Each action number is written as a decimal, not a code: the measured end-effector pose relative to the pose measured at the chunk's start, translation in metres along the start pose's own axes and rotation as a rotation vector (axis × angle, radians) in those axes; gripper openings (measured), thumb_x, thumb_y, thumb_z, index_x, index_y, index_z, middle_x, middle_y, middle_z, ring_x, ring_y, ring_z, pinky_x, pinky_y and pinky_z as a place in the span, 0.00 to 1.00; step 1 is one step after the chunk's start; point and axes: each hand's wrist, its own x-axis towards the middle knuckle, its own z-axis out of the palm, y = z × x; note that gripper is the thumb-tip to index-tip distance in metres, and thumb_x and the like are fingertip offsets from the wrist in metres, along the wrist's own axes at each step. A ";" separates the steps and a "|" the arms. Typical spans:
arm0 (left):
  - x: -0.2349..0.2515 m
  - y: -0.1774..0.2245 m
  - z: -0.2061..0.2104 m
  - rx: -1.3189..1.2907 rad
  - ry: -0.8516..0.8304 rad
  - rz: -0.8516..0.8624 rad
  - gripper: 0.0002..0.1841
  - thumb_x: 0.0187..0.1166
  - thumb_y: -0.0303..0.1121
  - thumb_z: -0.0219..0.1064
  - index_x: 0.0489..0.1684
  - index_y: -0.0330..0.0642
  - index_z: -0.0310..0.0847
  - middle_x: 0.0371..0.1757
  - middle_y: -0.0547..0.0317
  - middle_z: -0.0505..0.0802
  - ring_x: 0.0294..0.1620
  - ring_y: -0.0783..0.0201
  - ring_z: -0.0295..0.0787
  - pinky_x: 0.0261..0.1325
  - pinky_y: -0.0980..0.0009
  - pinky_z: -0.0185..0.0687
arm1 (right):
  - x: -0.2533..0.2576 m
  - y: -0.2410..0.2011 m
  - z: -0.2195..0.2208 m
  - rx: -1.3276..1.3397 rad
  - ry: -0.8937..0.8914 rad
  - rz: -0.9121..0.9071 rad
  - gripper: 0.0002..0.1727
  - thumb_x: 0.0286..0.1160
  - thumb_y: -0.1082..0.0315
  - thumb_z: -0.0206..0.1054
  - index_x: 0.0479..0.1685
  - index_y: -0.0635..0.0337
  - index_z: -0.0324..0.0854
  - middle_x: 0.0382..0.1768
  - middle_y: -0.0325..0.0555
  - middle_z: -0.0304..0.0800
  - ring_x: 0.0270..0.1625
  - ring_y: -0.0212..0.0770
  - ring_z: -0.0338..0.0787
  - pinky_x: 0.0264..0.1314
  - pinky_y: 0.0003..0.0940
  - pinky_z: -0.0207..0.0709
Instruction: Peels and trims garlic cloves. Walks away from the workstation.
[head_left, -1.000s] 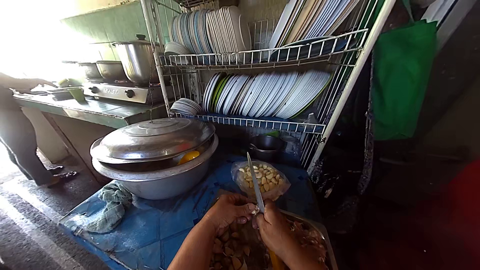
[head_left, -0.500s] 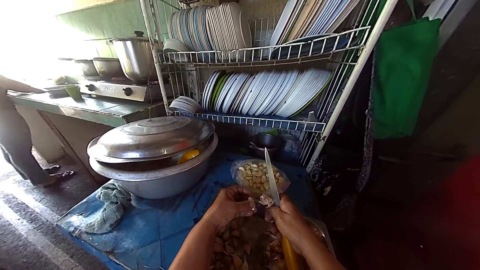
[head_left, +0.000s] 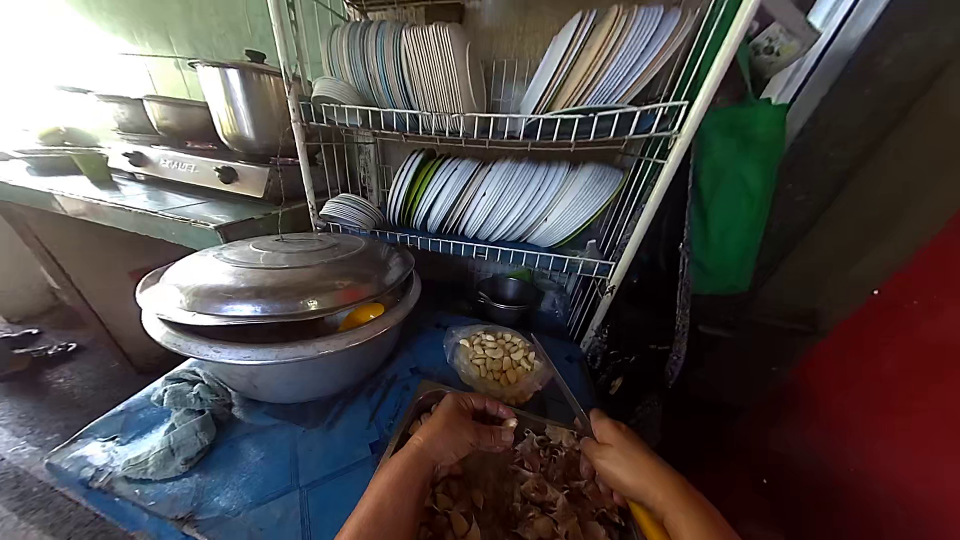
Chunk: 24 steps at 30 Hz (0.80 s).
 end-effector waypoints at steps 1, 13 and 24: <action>-0.001 0.000 -0.001 -0.014 0.004 0.010 0.14 0.70 0.18 0.75 0.53 0.31 0.87 0.46 0.54 0.94 0.45 0.64 0.94 0.55 0.68 0.92 | -0.001 -0.002 0.000 0.006 0.032 -0.033 0.25 0.91 0.67 0.48 0.84 0.62 0.56 0.39 0.51 0.85 0.27 0.41 0.86 0.33 0.38 0.82; -0.001 0.000 -0.007 -0.053 0.153 0.132 0.11 0.66 0.17 0.77 0.43 0.32 0.85 0.39 0.54 0.93 0.39 0.64 0.93 0.49 0.68 0.92 | -0.005 -0.054 0.049 0.233 0.015 -0.367 0.24 0.82 0.73 0.51 0.78 0.62 0.60 0.39 0.48 0.85 0.28 0.41 0.86 0.32 0.39 0.83; 0.001 0.000 -0.001 0.059 0.144 0.107 0.10 0.66 0.19 0.79 0.41 0.33 0.86 0.38 0.55 0.94 0.38 0.66 0.93 0.48 0.70 0.92 | 0.002 -0.044 0.068 0.203 0.089 -0.405 0.20 0.83 0.72 0.50 0.72 0.65 0.63 0.41 0.50 0.84 0.36 0.44 0.89 0.42 0.42 0.85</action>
